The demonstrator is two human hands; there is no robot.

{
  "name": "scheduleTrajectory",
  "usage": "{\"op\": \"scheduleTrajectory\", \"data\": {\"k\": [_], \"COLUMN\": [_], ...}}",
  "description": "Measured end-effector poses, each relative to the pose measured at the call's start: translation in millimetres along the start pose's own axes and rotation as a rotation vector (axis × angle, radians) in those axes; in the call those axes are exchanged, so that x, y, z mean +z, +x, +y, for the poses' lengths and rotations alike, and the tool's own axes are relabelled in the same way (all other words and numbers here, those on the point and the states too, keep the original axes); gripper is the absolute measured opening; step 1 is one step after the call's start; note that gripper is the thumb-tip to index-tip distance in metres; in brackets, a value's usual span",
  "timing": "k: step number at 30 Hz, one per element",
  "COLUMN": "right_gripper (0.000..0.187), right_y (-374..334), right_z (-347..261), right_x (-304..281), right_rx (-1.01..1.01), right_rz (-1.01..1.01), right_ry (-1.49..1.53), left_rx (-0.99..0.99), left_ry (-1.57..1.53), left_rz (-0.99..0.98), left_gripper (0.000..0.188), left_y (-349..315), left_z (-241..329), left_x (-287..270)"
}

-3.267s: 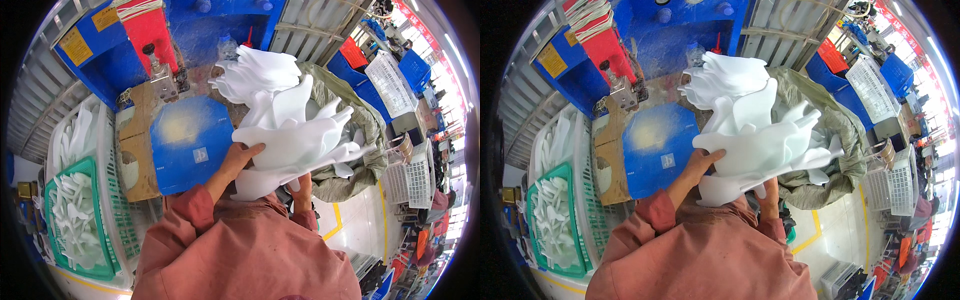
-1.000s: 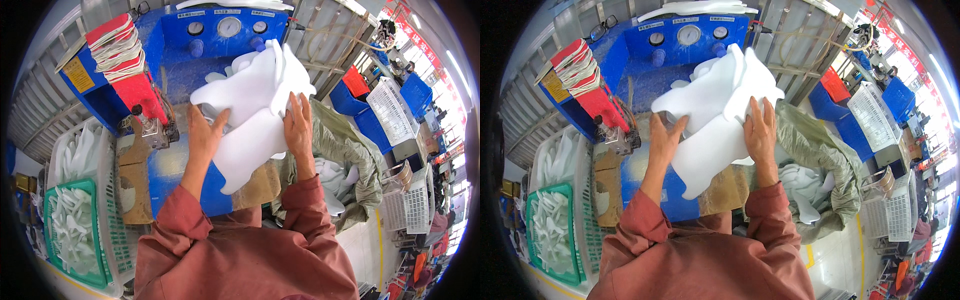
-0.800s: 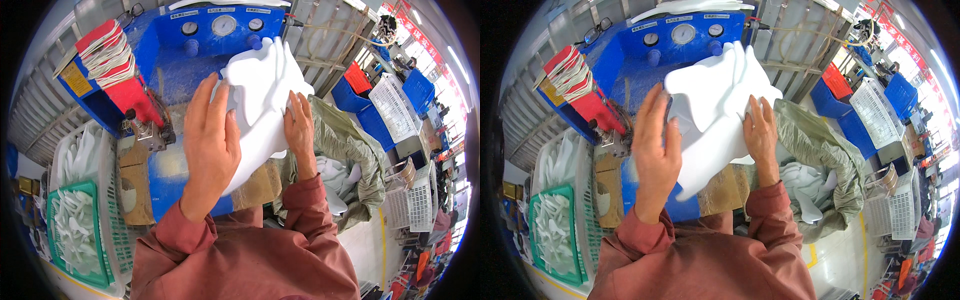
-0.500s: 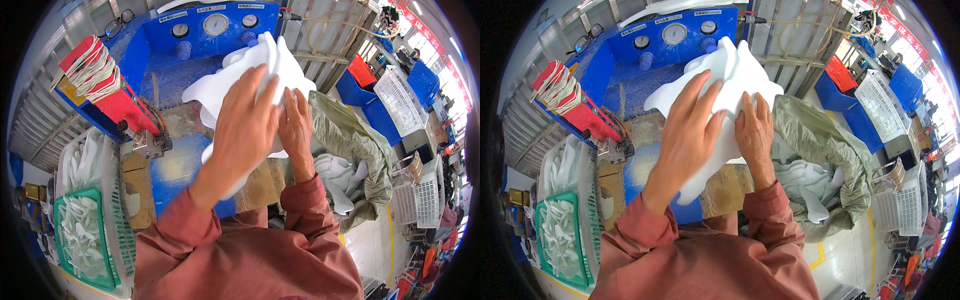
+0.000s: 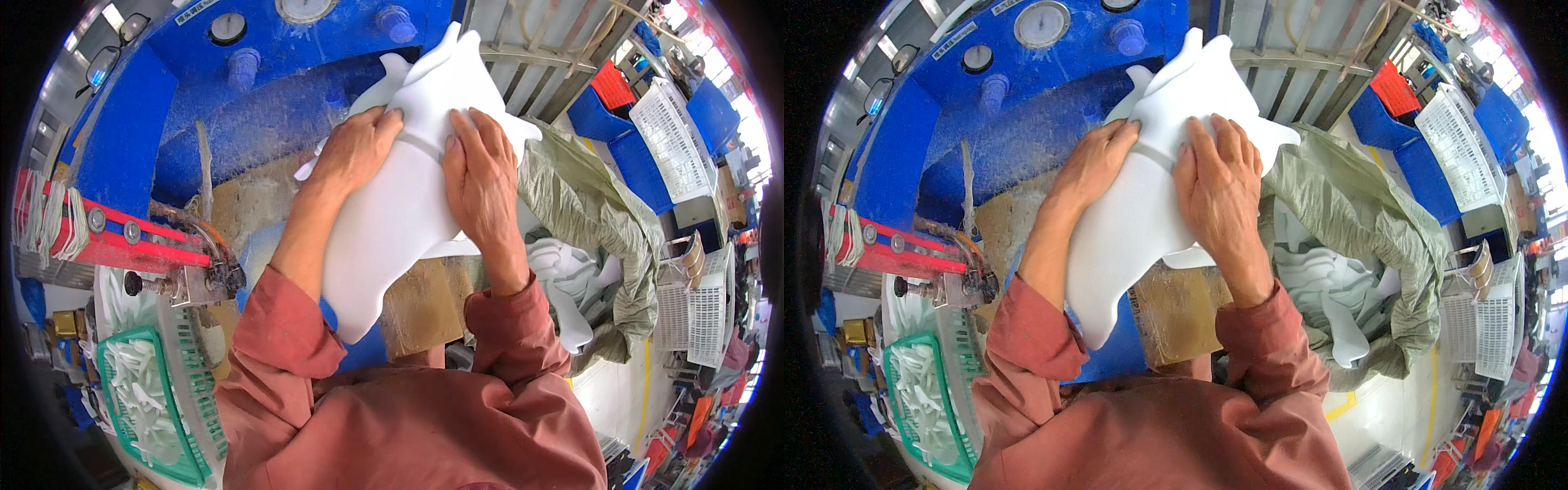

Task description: The person repeatedly picks white foam insoles and small white foam inserts, aligns them, and presses them together using a blue press machine. The person places the assembled insoles into a green basket. The process is repeated for multiple units.

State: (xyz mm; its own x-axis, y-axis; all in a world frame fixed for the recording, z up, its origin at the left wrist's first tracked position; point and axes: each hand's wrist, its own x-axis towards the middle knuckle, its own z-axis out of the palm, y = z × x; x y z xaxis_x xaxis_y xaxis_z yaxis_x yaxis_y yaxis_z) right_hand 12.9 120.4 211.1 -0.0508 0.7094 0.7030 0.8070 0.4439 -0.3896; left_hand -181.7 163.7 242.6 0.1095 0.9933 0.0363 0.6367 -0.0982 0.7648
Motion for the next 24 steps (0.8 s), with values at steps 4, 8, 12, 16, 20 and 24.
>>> {"op": "scheduleTrajectory", "data": {"k": [4, 8, 12, 16, 20, 24], "right_gripper": [0.037, 0.042, 0.047, 0.044, 0.044, 0.046], "right_y": [18, 21, 26, 25, 22, 23], "right_z": [2, -11, -15, -15, -19, -22], "right_x": [10, 3, -30, -56, -62, -67], "right_rx": [0.037, -0.045, 0.101, 0.063, 0.088, 0.056], "right_rz": [-0.005, -0.006, -0.116, -0.225, -0.197, -0.217], "right_ry": [0.044, 0.034, 0.338, 0.246, 0.214, 0.203], "left_rx": [0.068, 0.133, 0.339, 0.265, 0.348, 0.508], "left_ry": [-0.024, 0.020, 0.342, 0.198, 0.061, 0.178], "left_rz": [-0.007, 0.236, 0.585, 0.389, 0.420, 0.409], "left_gripper": [0.063, 0.053, 0.038, 0.035, 0.041, 0.058], "left_y": [28, 21, -2, -28, -74, -172], "left_z": [-8, -13, 3, 31, 52, 53], "left_x": [-8, -6, -15, -33, -53, -57]}}
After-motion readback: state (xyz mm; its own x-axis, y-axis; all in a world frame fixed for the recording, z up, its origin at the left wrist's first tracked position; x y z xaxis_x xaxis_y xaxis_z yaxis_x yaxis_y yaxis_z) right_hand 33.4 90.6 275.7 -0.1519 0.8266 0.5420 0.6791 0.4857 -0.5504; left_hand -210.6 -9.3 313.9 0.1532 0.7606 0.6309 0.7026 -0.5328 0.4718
